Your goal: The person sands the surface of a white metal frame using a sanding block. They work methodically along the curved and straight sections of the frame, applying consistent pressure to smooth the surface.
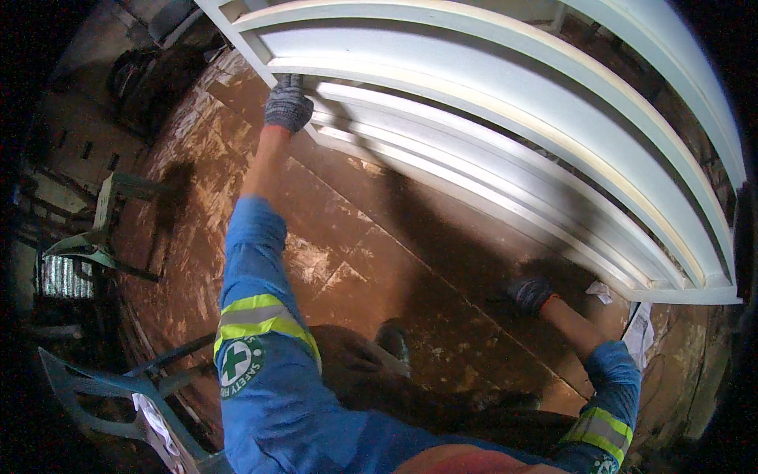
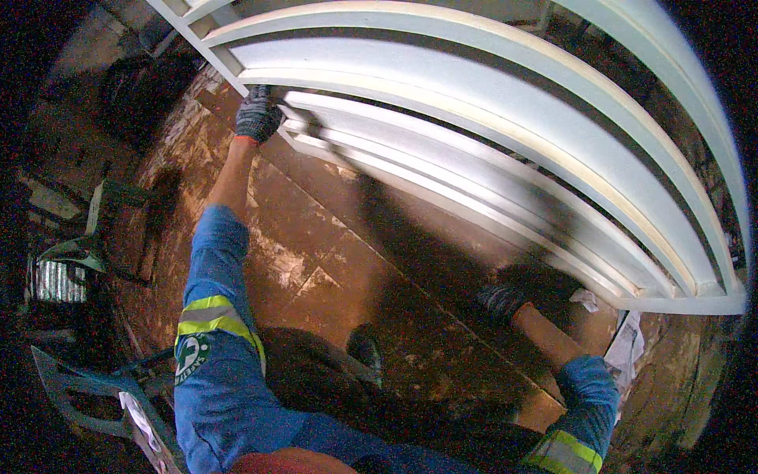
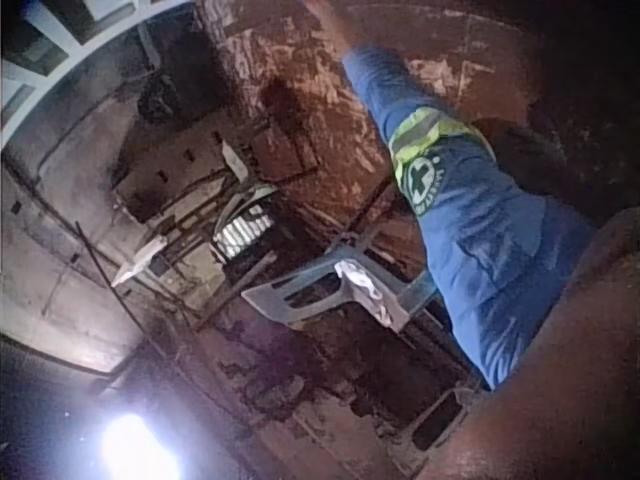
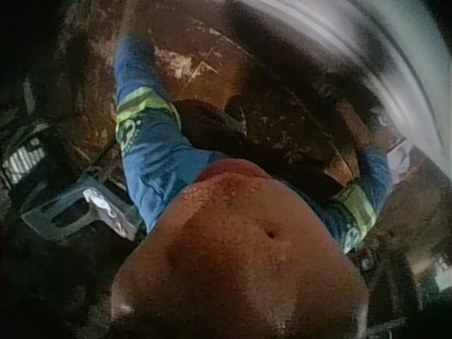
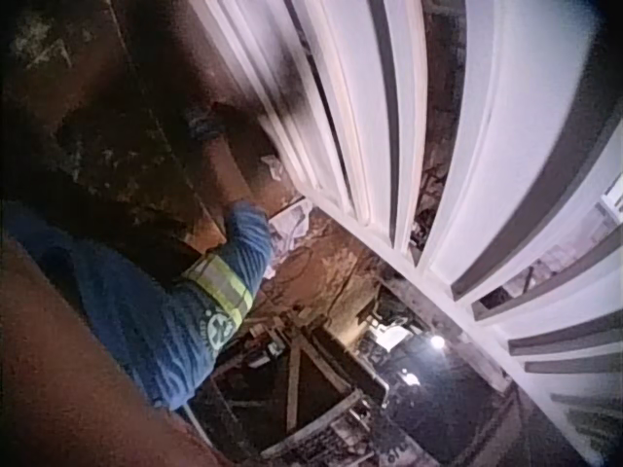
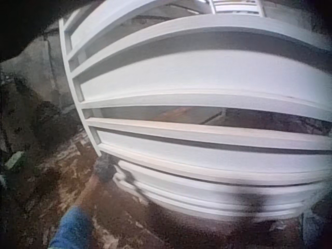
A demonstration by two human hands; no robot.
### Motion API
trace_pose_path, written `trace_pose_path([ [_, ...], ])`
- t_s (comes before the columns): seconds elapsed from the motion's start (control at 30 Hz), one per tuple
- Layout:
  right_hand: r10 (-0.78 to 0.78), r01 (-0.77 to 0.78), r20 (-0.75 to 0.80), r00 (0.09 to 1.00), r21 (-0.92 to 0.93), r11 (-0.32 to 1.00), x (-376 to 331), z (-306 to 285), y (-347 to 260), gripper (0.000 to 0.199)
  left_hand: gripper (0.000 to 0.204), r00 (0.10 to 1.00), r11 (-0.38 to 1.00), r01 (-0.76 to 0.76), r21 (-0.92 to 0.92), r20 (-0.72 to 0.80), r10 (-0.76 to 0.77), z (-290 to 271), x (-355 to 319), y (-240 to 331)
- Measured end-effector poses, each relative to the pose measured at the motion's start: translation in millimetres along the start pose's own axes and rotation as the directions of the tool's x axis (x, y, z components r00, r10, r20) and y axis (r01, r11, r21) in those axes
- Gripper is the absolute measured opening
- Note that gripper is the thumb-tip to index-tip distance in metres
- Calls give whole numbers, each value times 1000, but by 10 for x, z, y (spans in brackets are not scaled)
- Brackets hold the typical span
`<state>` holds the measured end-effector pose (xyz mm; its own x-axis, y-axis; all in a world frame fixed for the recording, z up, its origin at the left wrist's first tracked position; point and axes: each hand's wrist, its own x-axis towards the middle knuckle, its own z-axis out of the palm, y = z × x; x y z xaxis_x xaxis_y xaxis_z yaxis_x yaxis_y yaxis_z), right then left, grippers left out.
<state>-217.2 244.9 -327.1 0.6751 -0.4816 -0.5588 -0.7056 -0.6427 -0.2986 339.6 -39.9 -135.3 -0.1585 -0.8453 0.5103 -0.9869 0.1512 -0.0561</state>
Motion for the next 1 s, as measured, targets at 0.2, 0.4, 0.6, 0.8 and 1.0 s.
trace_pose_path([
  [0.2, -23, 8, -64, 998, -225, 974, 20, -368, -154, 30, 65, 962, 982, 67, 175, 250, -110, 114, 67, -29],
  [0.4, 231, -211, -393, 890, 93, 973, -231, -767, -411, 27, 73, 925, 975, 192, 112, 311, -218, -89, -112, 501],
  [0.6, 146, -331, -732, 666, -114, 937, -323, -1119, -531, 26, 52, 783, 800, -387, -459, 295, 548, -926, -560, 2183],
  [0.8, 200, -457, -796, 571, -107, 883, -174, -1584, -909, 22, 70, 631, 469, -584, -662, -8, 775, -1028, -1168, 3335],
  [1.0, 231, -473, -781, 581, -93, 876, -312, -1783, -902, 18, 71, 664, 676, -571, -466, 221, 714, -1093, -1107, 3450],
])
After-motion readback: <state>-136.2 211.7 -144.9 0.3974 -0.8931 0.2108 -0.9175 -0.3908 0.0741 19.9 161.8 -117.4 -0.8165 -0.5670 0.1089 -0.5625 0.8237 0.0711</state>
